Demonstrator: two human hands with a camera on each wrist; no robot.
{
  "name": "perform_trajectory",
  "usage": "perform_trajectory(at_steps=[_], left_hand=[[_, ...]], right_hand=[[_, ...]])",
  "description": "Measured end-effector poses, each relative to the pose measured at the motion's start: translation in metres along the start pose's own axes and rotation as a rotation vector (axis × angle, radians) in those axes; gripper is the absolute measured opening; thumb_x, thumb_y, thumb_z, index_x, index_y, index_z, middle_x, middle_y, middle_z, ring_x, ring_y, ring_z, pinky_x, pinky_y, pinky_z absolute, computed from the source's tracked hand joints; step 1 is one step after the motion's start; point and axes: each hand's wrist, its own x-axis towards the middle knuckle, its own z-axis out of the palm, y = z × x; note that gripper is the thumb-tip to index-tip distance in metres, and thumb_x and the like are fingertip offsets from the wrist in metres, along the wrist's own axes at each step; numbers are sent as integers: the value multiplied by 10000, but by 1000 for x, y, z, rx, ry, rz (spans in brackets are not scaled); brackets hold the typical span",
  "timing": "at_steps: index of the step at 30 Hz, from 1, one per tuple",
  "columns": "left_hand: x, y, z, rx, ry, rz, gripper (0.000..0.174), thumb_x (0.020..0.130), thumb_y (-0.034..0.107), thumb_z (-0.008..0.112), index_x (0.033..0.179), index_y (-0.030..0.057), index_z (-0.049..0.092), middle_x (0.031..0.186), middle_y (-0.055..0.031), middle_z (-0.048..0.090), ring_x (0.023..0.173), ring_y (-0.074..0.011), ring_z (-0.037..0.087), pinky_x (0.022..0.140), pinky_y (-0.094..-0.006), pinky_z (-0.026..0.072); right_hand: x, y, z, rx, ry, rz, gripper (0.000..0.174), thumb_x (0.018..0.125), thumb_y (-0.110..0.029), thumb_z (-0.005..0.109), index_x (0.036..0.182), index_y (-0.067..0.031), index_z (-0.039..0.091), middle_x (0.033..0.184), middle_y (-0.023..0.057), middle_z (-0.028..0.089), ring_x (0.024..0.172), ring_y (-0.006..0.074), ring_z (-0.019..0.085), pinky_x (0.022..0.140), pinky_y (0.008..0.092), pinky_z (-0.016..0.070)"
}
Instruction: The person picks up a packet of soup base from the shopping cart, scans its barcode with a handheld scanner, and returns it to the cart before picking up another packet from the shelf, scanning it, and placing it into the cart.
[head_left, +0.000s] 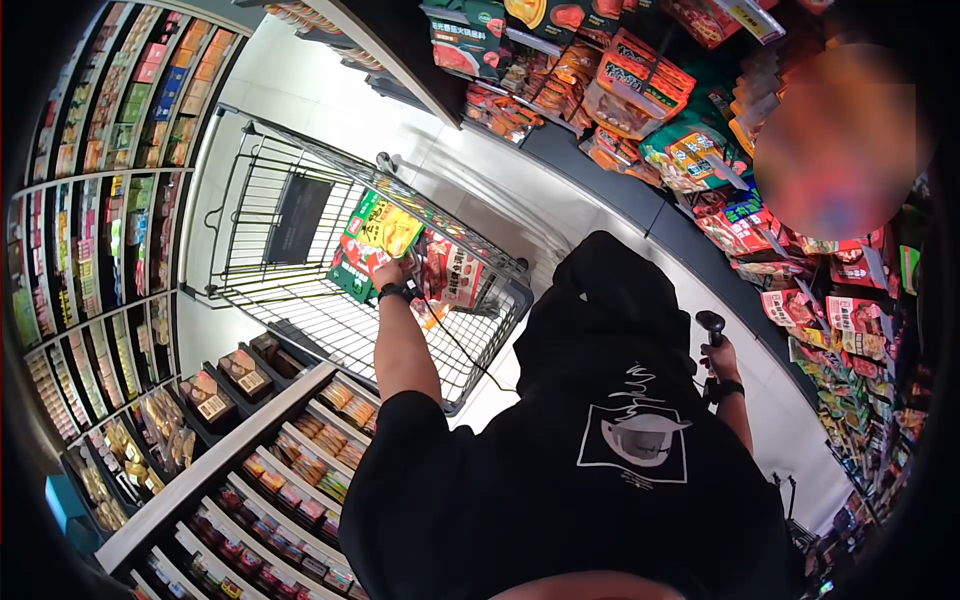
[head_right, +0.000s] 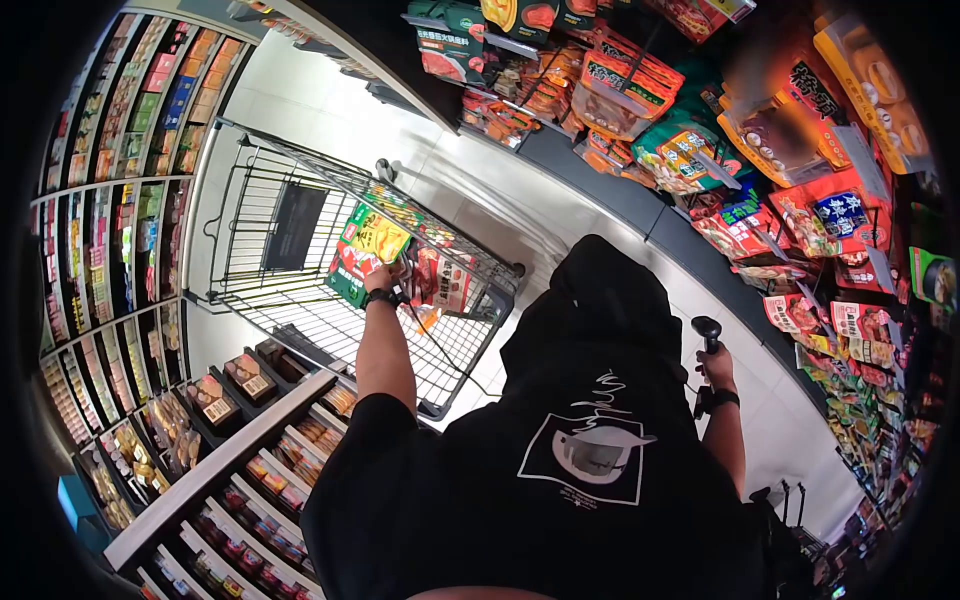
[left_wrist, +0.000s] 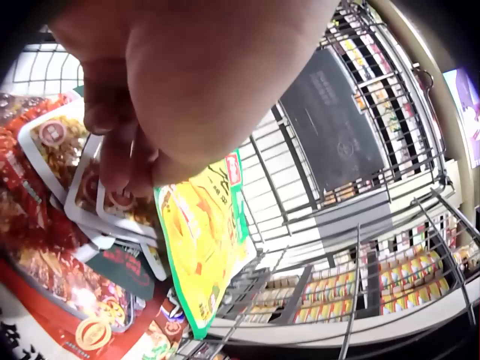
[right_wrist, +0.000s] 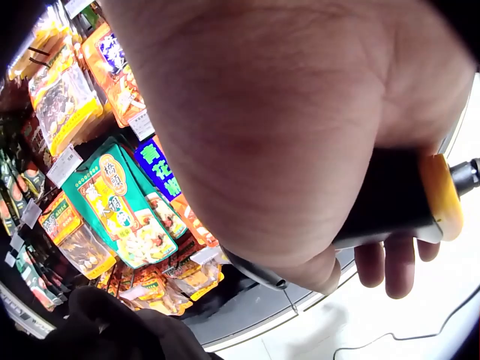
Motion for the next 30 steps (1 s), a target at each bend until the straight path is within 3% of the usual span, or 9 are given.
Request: perform_trajectory(at_steps=[2, 4, 7, 10, 14, 17, 21, 27, 30], left_hand=[[-60, 35, -20, 188, 106, 6, 404, 847, 402, 572, 890, 16, 685, 858, -130, 687, 771, -229, 658, 694, -331, 513], [-29, -17, -25, 143, 74, 170, 452, 813, 449, 618, 1051, 65, 634, 851, -153, 670, 777, -279, 644, 689, -346, 511], [-60, -8, -47, -481, 3, -14, 311, 874, 199, 606, 1024, -45, 486, 831, -149, 626, 673, -243, 635, 556, -356, 527], [-90, -6, -75, -750, 118, 209, 192, 878, 68, 529, 738, -53, 480, 724, -108, 566, 617, -197, 597, 586, -345, 571], [-154, 26, -131, -502, 240, 414, 115, 856, 38, 547, 833, 12, 437, 777, -71, 524, 643, -138, 539, 567, -272, 512], [-194, 39, -165, -665, 208, 549, 104, 863, 29, 539, 837, 22, 438, 776, -59, 520, 631, -118, 519, 599, -247, 494], [-293, 73, -216, -688, -7, 643, 72, 921, 39, 489, 873, -4, 458, 846, -73, 525, 756, -122, 560, 782, -296, 553], [-415, 114, -256, -793, -286, 746, 78, 930, 93, 515, 879, 39, 492, 858, -35, 563, 779, -96, 561, 747, -251, 508], [-434, 122, -256, -942, -621, 818, 120, 875, 99, 606, 858, 68, 491, 904, -35, 577, 820, -100, 565, 761, -231, 477]], right_hand=[[2, 17, 3, 12, -24, -13, 269, 734, -74, 625, 958, 19, 508, 708, 101, 603, 520, 202, 617, 424, 322, 456], [-5, 27, 8, 30, -71, -14, 282, 714, -58, 623, 959, 23, 511, 695, 99, 596, 511, 199, 611, 413, 323, 450], [-16, 45, 12, 22, -129, 5, 288, 710, -45, 622, 969, 21, 515, 691, 96, 595, 510, 200, 610, 408, 318, 448], [-33, 57, 16, 2, -146, 41, 298, 719, -26, 621, 994, 13, 513, 693, 96, 597, 511, 205, 610, 405, 313, 448], [-55, 60, 13, -17, -175, 36, 304, 729, -47, 636, 1003, 2, 515, 713, 101, 609, 533, 217, 621, 439, 336, 463], [-66, 58, 11, -31, -184, -9, 289, 718, -64, 635, 979, 4, 530, 748, 112, 622, 559, 224, 632, 465, 338, 462], [-82, 38, 14, -106, -61, -326, 243, 706, -56, 627, 915, 35, 543, 706, 121, 616, 560, 202, 632, 462, 322, 475], [-175, -75, 19, 178, -219, -527, 179, 803, -121, 633, 870, 29, 559, 719, 100, 640, 591, 155, 642, 553, 278, 517], [-225, -126, 25, 340, -288, -663, 158, 838, -119, 627, 890, 7, 547, 771, 95, 645, 649, 150, 652, 600, 252, 520]])
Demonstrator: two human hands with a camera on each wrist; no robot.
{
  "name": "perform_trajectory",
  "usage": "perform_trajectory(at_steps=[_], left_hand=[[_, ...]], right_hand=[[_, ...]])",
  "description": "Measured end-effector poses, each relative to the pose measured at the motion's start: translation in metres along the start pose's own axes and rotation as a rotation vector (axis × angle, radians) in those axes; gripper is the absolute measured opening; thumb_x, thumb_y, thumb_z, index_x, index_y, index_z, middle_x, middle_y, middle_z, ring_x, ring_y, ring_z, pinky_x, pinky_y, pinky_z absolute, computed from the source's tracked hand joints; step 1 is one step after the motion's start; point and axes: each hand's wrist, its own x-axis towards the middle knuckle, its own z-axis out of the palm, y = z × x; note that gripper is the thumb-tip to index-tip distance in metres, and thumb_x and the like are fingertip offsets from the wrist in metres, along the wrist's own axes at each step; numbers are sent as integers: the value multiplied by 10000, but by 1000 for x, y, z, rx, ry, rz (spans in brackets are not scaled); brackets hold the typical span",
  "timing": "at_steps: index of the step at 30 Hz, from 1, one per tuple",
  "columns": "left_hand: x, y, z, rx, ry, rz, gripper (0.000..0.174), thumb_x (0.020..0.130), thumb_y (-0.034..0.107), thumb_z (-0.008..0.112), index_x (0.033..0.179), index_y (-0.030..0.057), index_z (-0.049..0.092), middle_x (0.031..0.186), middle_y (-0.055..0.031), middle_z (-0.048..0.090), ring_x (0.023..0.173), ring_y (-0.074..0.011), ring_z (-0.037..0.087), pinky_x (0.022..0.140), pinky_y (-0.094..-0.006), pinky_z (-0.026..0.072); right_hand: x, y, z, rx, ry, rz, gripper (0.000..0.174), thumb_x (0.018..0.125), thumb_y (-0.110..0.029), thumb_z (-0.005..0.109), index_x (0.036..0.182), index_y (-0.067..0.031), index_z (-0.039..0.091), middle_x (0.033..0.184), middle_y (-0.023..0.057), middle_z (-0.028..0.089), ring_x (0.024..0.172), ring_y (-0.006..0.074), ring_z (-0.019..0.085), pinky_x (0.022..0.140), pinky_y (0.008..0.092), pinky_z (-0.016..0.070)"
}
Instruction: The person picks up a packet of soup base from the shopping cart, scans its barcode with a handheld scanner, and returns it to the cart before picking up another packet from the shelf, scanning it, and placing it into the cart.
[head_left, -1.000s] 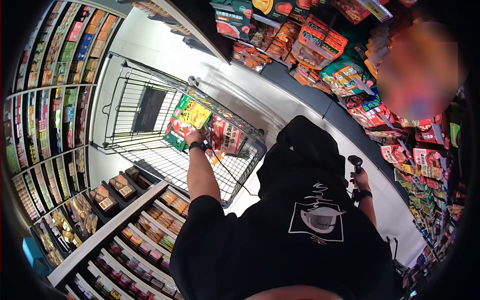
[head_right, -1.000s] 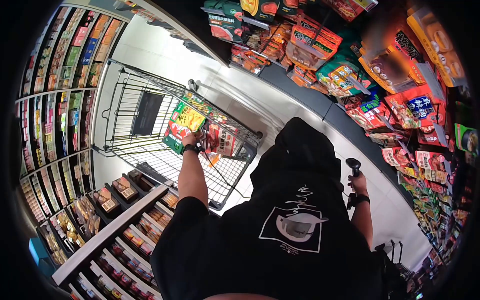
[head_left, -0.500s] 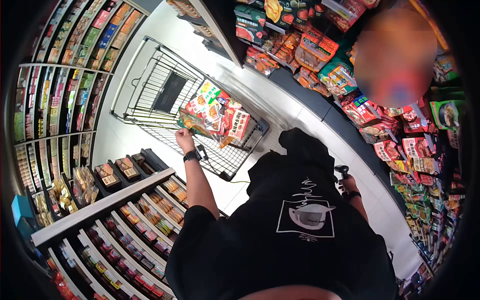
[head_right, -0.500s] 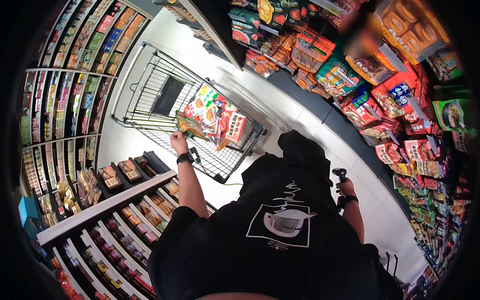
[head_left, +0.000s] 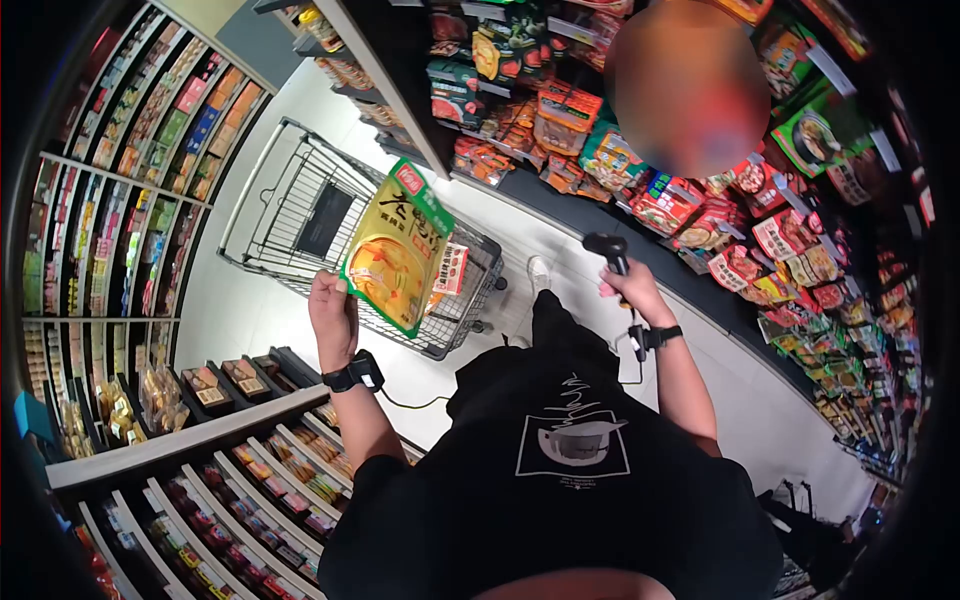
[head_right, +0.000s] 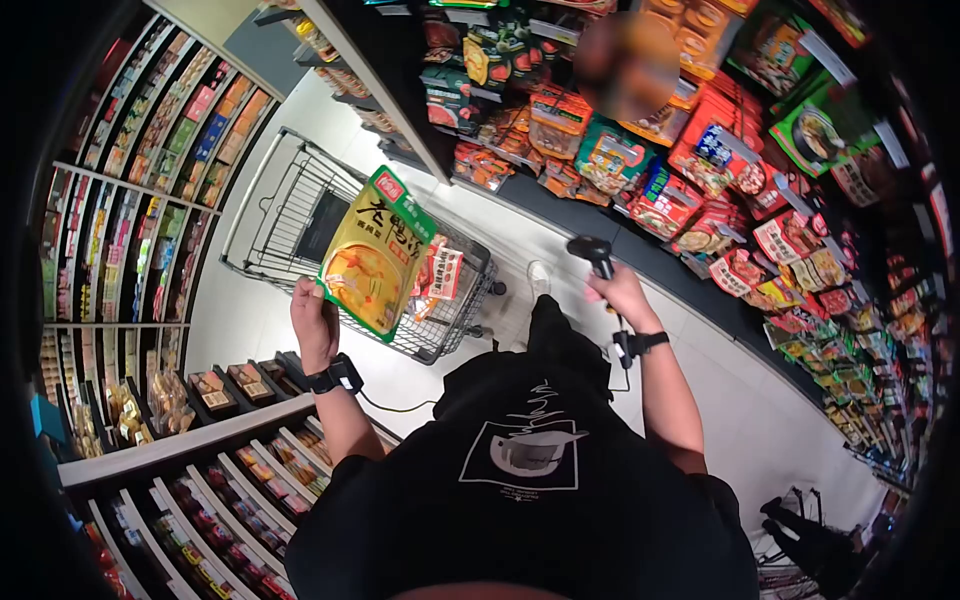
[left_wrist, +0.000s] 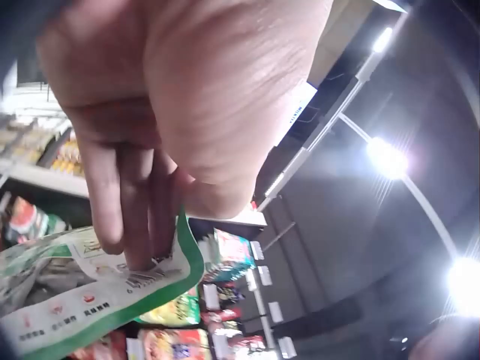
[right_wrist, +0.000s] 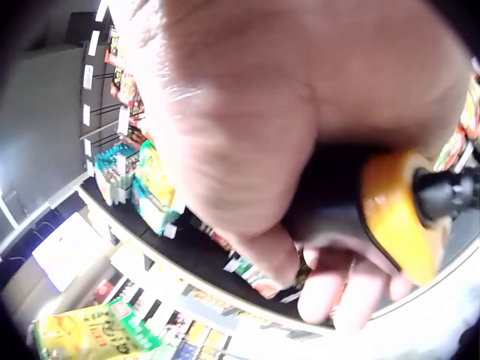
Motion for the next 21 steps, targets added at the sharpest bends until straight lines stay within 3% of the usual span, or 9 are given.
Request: perform_trajectory(at_steps=[3, 7, 9, 10, 12, 15, 19, 20, 21], left_hand=[[-6, 5, 47, -124, -144, -33, 168, 845, 131, 649, 859, 76, 492, 905, -34, 579, 849, -118, 573, 807, -260, 468], [-16, -12, 81, -190, -360, -144, 179, 824, 106, 660, 846, 83, 484, 929, -40, 597, 903, -127, 573, 832, -271, 449], [-24, -30, 82, -132, -355, -217, 135, 847, 57, 610, 857, 91, 479, 814, 4, 567, 709, -76, 530, 688, -213, 434], [-26, -39, 77, -114, -366, -265, 125, 856, 62, 600, 860, 90, 478, 805, 9, 566, 680, -66, 516, 646, -196, 422], [-31, -47, 70, -81, -383, -297, 91, 883, 68, 566, 865, 85, 479, 781, 18, 560, 635, -38, 491, 567, -160, 394], [-39, -42, 67, -32, -277, -354, 74, 897, 66, 548, 868, 77, 481, 775, 16, 554, 631, -38, 481, 566, -170, 393], [-38, -63, 54, 227, -229, -351, 60, 913, 84, 533, 926, 41, 493, 831, -25, 565, 773, -87, 585, 764, -229, 487], [-33, -78, 38, 240, -309, -379, 121, 898, 61, 545, 997, 23, 487, 965, -68, 581, 926, -128, 596, 876, -262, 471], [-34, -81, 46, 229, -309, -372, 121, 898, 61, 545, 997, 23, 487, 965, -68, 581, 926, -128, 596, 876, -262, 471]], right_hand=[[-15, -49, 26, 352, -140, -85, 184, 851, -109, 626, 968, -7, 528, 946, 112, 633, 790, 141, 646, 680, 254, 519], [-40, -84, 45, 673, -178, -141, 216, 848, -91, 634, 1012, -30, 507, 1019, 94, 606, 881, 146, 619, 753, 280, 508], [-40, -75, 46, 562, -161, -189, 238, 805, -37, 656, 1003, -46, 524, 976, 35, 585, 868, 120, 580, 765, 267, 471], [-46, -78, 49, 526, -151, -229, 278, 751, 16, 673, 984, -51, 537, 901, -13, 548, 824, 94, 543, 746, 246, 440], [-55, -78, 44, 399, -70, -220, 285, 734, 15, 686, 971, -48, 542, 893, -16, 543, 817, 91, 536, 746, 247, 442], [-68, -92, 35, 343, 30, -267, 305, 705, 4, 709, 966, -37, 556, 870, -19, 547, 801, 82, 531, 742, 242, 440], [-85, -131, 39, -55, 127, -383, 303, 722, -54, 721, 973, -11, 557, 859, -5, 581, 789, 85, 541, 734, 261, 460], [-88, -138, 40, -207, 139, -424, 328, 718, -77, 721, 990, 7, 560, 860, 54, 629, 806, 113, 580, 752, 285, 466], [-104, -157, 49, -308, 220, -589, 342, 705, -67, 707, 1007, 6, 566, 866, 154, 655, 839, 219, 647, 754, 325, 475]])
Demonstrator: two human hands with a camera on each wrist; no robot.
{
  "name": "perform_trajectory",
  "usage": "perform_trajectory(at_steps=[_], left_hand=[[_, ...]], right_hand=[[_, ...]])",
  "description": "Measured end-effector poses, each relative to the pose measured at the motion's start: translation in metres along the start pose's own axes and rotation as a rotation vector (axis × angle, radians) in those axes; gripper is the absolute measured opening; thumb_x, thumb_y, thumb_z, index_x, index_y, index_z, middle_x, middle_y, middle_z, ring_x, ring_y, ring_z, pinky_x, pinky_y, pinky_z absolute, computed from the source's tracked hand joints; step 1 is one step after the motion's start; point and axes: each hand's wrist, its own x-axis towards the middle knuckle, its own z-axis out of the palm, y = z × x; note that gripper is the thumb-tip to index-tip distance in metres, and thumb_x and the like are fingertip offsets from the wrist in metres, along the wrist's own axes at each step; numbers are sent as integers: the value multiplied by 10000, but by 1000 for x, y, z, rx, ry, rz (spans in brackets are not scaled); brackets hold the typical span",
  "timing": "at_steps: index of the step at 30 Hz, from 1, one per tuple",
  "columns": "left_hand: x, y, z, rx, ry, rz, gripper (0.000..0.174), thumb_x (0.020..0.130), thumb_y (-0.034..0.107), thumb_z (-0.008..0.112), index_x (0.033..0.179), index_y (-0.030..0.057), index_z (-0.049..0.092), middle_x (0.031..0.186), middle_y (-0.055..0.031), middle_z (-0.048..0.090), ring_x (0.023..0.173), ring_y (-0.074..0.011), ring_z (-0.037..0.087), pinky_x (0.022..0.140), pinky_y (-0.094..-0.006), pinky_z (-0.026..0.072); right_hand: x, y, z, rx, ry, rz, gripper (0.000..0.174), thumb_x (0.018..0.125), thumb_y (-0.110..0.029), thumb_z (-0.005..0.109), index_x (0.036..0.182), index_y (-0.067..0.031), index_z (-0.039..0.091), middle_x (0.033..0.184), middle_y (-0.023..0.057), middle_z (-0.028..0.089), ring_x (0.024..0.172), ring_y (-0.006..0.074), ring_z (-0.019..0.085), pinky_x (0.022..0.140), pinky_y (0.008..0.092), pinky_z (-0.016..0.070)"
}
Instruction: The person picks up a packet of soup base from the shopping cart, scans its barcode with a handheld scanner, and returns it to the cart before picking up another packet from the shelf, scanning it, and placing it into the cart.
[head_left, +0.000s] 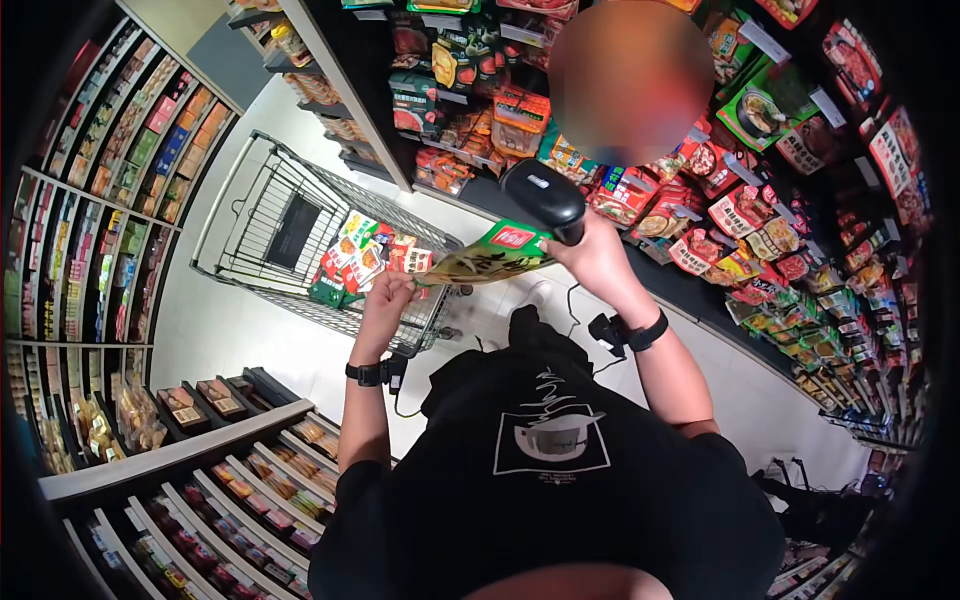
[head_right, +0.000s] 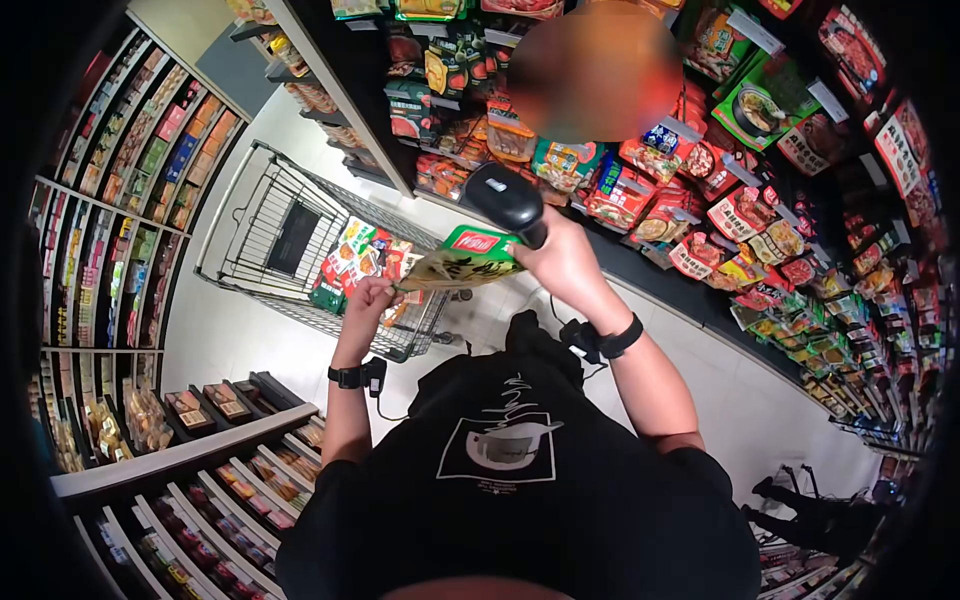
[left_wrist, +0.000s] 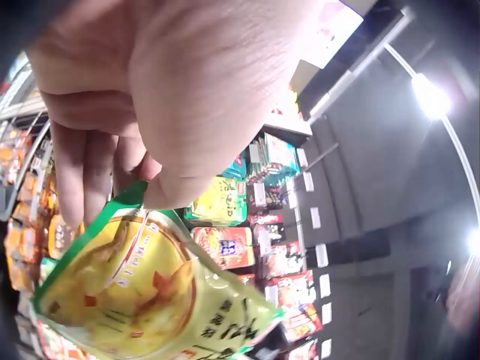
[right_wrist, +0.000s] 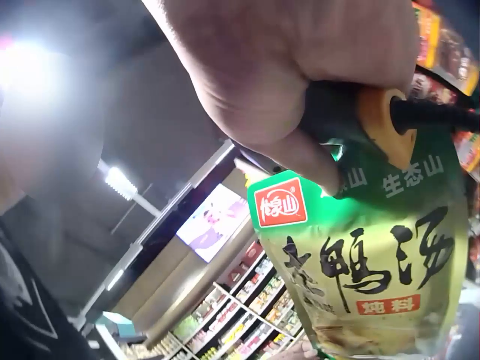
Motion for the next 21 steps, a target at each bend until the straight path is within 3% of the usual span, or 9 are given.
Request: perform_trajectory(at_steps=[3, 6, 7, 8, 11, 13, 14, 17, 21], left_hand=[[10, 2, 29, 380, 67, 247, 417, 844, 34, 604, 1217, 7, 420, 1225, -121, 517, 1113, -173, 518, 951, -288, 418], [13, 16, 59, 613, 103, 351, 583, 808, 26, 648, 1312, 40, 356, 1354, -140, 412, 1250, -244, 412, 1033, -348, 344], [13, 24, 71, 733, 192, 524, 644, 757, 100, 708, 1295, 12, 366, 1356, -187, 375, 1261, -309, 383, 1044, -389, 320], [8, 36, 81, 850, 233, 635, 655, 750, 115, 720, 1290, 18, 363, 1367, -186, 370, 1256, -351, 379, 1043, -412, 321], [1, 38, 94, 895, 177, 756, 714, 717, 175, 764, 1289, 38, 360, 1370, -198, 360, 1263, -368, 366, 1039, -424, 326], [-1, 36, 100, 855, -57, 843, 862, 665, 301, 802, 1323, 25, 317, 1384, -219, 333, 1285, -383, 340, 1041, -466, 311], [-3, 36, 105, 858, -56, 848, 862, 665, 301, 802, 1323, 25, 317, 1384, -219, 333, 1285, -383, 340, 1041, -466, 311], [-6, 26, 118, 976, -70, 835, 1091, 621, 432, 799, 1386, -35, 177, 1418, -281, 229, 1336, -434, 220, 1064, -548, 206], [11, 8, 124, 999, 95, 934, 1028, 668, 177, 792, 1408, -19, 107, 1432, -282, 183, 1337, -420, 216, 1079, -477, 221]], right_hand=[[-5, -37, -2, -114, -34, -86, 323, 697, -40, 677, 1004, -25, 578, 821, 230, 628, 840, 393, 602, 700, 403, 487], [-7, -49, 1, -220, -83, -147, 271, 684, -27, 647, 945, -26, 571, 738, 223, 613, 748, 405, 601, 652, 445, 475], [-6, -50, 1, -265, -85, -156, 271, 675, -21, 638, 937, -27, 568, 723, 221, 609, 742, 406, 600, 650, 453, 472], [-6, -56, -2, -297, -100, -70, 324, 696, -40, 675, 1010, -37, 594, 829, 209, 637, 840, 355, 628, 704, 365, 499], [0, -51, -4, -182, 32, -74, 364, 696, -69, 706, 1041, -28, 598, 843, 164, 662, 809, 250, 658, 715, 329, 499], [5, -49, -7, -2, 72, 22, 311, 691, -98, 709, 976, -18, 614, 790, 145, 664, 728, 187, 657, 691, 309, 497], [8, -39, -6, 126, 46, 57, 293, 699, -91, 730, 948, -2, 603, 795, 71, 653, 720, 109, 606, 693, 276, 490], [7, -48, -5, 413, 53, 154, 262, 707, -61, 742, 912, -7, 589, 825, 19, 617, 742, 83, 575, 707, 252, 478], [2, -53, -6, 750, -18, 181, 245, 716, -4, 727, 906, -27, 574, 855, 4, 588, 779, 84, 562, 736, 244, 463]])
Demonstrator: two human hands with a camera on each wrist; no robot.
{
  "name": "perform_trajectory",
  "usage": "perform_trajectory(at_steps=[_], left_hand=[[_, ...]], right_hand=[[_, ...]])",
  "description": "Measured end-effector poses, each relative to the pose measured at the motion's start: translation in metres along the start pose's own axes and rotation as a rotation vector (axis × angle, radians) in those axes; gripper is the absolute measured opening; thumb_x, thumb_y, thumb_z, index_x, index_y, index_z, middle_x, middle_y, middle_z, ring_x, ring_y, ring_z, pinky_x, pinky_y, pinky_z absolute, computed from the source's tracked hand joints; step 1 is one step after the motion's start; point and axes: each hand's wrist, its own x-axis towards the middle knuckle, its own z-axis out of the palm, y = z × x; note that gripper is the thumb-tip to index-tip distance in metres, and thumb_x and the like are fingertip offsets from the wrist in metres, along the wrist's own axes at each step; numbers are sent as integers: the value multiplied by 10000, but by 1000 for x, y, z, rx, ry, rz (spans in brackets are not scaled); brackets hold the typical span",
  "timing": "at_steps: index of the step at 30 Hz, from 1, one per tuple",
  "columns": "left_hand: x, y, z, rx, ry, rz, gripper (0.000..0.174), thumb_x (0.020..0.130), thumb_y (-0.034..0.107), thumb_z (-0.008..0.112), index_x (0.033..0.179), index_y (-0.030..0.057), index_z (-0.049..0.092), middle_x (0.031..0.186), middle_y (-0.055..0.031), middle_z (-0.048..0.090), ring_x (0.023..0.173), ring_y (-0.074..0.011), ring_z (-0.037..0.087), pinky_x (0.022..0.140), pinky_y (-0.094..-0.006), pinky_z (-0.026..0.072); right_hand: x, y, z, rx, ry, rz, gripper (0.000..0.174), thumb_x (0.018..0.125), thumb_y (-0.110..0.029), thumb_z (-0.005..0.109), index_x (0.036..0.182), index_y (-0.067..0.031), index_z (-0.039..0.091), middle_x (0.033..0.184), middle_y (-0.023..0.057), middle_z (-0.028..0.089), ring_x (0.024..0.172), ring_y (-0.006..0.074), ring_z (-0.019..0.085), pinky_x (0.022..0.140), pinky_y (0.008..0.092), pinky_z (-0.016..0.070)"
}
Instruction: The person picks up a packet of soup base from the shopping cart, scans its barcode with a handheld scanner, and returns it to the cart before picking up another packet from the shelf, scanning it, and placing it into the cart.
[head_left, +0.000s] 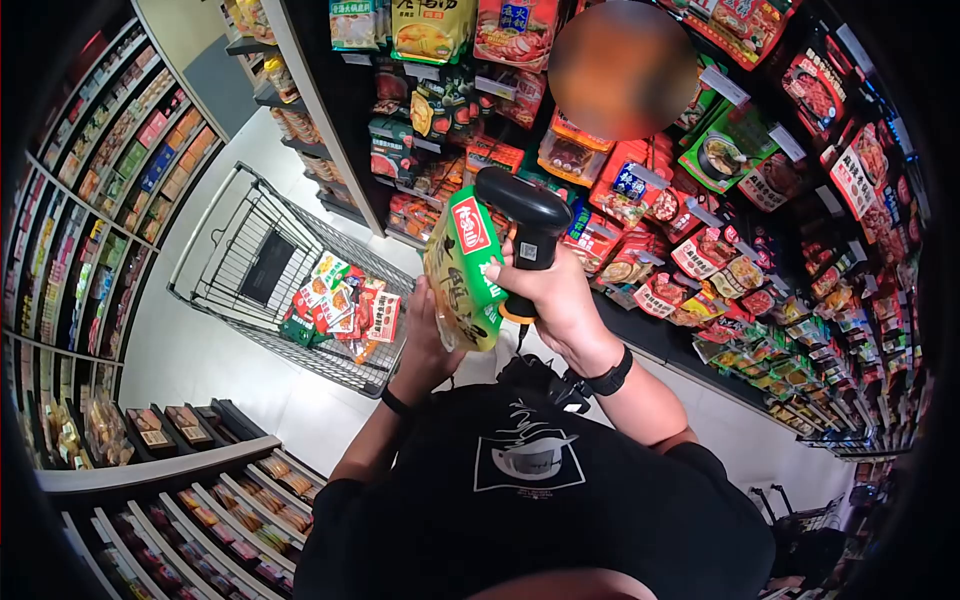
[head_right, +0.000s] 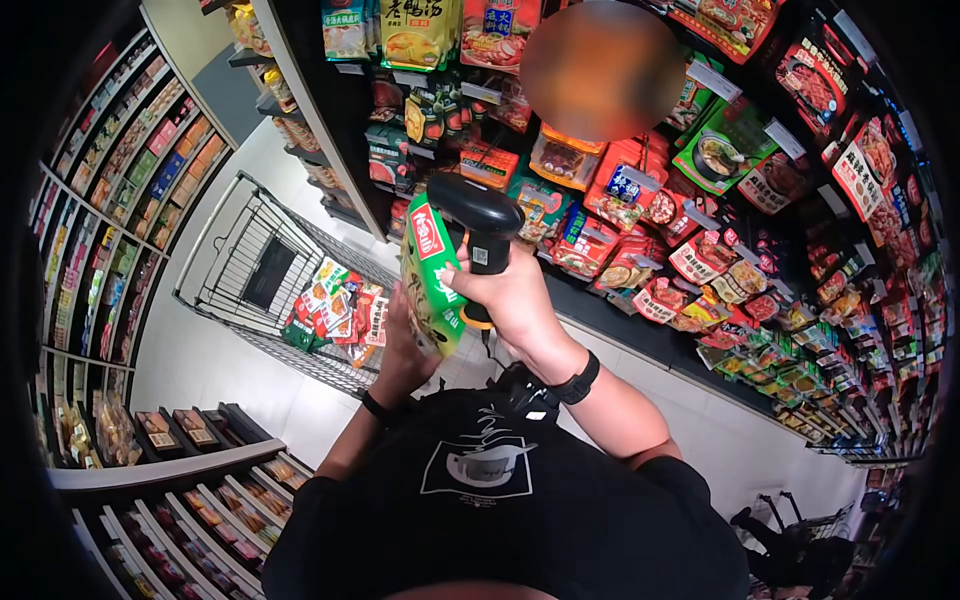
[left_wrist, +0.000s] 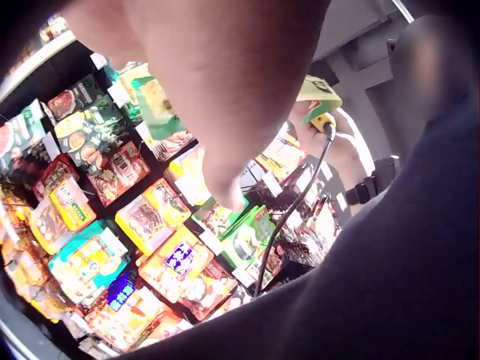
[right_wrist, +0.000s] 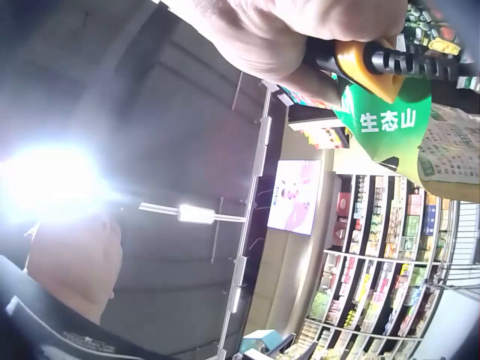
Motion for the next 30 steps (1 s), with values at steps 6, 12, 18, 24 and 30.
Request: perform_trajectory(at_steps=[6, 12, 18, 24, 30], left_hand=[[3, 0, 10, -368, 86, -150, 844, 742, 70, 702, 1406, 28, 182, 1398, -278, 299, 1281, -420, 346, 1055, -469, 294], [-10, -5, 14, -472, -44, -369, 438, 837, 73, 599, 1249, 15, 464, 1201, -187, 563, 1168, -284, 521, 982, -370, 397], [-7, -6, 23, -853, 86, -669, 268, 903, 125, 532, 1126, -20, 562, 1047, -114, 632, 973, -206, 595, 856, -318, 445], [-16, -33, 17, -1158, 223, -944, 306, 871, 106, 562, 1143, -31, 534, 1069, -104, 618, 935, -170, 607, 833, -299, 477], [-12, -34, 2, -1254, 255, -984, 323, 866, 106, 562, 1152, -39, 522, 1068, -106, 616, 927, -173, 612, 820, -295, 486]], right_hand=[[-17, -7, 1, -97, 18, -14, 254, 740, -1, 719, 941, -23, 565, 846, -17, 574, 768, 66, 551, 719, 235, 454], [-17, -11, -20, -459, 35, -104, 267, 759, -92, 734, 955, -10, 573, 822, 2, 623, 755, 62, 573, 707, 233, 472], [-33, -7, -47, -572, 14, -191, 386, 781, -105, 724, 1112, -16, 547, 898, 78, 674, 800, 120, 640, 721, 271, 510], [-56, 1, -61, -574, -64, 156, 395, 792, -130, 721, 1115, -2, 533, 772, 33, 600, 561, 76, 562, 517, 240, 475], [-68, 12, -61, -571, -175, 274, 353, 809, -146, 705, 1082, -2, 533, 732, 10, 576, 538, 55, 532, 480, 222, 434]])
